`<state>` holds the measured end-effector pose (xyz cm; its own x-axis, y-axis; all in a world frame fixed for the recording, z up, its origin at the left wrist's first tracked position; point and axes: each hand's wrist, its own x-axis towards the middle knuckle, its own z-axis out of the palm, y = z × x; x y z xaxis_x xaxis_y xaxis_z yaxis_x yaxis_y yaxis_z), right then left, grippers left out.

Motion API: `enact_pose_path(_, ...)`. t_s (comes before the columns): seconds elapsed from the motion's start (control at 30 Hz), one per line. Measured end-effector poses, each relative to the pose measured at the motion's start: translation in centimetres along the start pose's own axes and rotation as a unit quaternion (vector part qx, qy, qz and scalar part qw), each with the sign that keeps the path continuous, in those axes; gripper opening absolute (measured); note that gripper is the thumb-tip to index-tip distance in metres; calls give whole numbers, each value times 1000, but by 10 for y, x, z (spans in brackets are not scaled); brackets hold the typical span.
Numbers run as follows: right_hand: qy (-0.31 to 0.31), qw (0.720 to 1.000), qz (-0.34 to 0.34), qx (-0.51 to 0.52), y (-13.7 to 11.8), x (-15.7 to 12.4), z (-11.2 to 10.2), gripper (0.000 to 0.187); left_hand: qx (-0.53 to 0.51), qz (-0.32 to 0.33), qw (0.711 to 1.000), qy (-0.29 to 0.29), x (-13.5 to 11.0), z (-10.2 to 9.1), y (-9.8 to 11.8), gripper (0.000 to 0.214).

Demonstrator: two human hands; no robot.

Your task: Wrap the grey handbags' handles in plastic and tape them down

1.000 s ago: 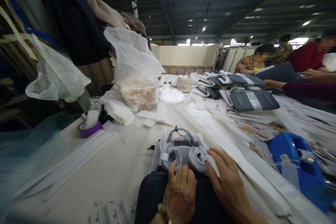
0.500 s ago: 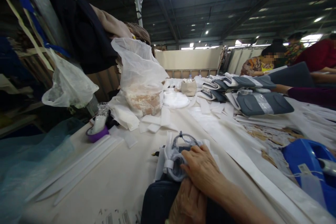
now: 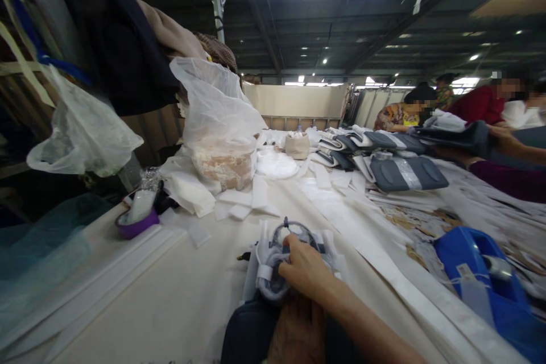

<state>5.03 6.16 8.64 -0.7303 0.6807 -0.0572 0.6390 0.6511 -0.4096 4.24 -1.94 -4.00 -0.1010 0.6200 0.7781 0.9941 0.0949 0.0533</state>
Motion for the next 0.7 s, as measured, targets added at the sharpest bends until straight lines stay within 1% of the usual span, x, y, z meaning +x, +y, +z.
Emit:
enact_pose_path(0.03, 27, 999, -24, 2, 4, -10, 4, 31, -11, -10, 1000, 2, -1, 2, -1, 40)
enact_pose_path(0.07, 69, 996, -58, 3, 11, -20, 10, 29, -17, -17, 1000, 5, -1, 3, -1, 41)
enact_pose_path(0.1, 133, 985, -110, 2, 20, -32, 17, 27, -17, -26, 999, 11, 0, 3, -1, 41)
enact_pose_path(0.13, 206, 965, -162, -8, 31, -43, 24, 27, -18, -31, 999, 16, 0, 2, -2, 39)
enact_pose_path(0.17, 268, 942, -199, -33, 42, -53, 31, 28, -22, -31, 999, 15, 2, -1, -3, 37)
enact_pose_path(0.2, 305, 923, -226, -64, 53, -61, 37, 31, -26, -26, 999, 11, 3, -4, -4, 35)
enact_pose_path(0.23, 325, 910, -241, -93, 63, -67, 41, 36, -29, -18, 999, 5, 6, -8, -6, 34)
enact_pose_path(0.27, 332, 904, -244, -114, 71, -72, 44, 39, -27, -6, 1000, -2, 8, -12, -8, 34)
enact_pose_path(0.33, 339, 905, -228, -120, 78, -75, 45, 40, -14, 15, 1000, -17, 13, -19, -13, 36)
enact_pose_path(0.4, 342, 914, -195, -95, 75, -72, 44, 37, 9, 13, 1000, -23, 18, -21, -17, 41)
enact_pose_path(0.47, 327, 928, -165, -71, 68, -66, 42, 37, 19, 2, 999, -45, 23, -17, -21, 48)
enact_pose_path(0.57, 295, 946, -123, -56, 60, -55, 44, 39, 2, -29, 997, -65, 29, -7, -23, 53)
enact_pose_path(0.63, 302, 947, -101, -31, 61, -50, 48, 39, -29, -71, 996, -48, 34, 1, -24, 52)
enact_pose_path(0.7, 325, 942, -85, 21, 66, -47, 52, 38, -60, -113, 992, -20, 41, 8, -24, 50)
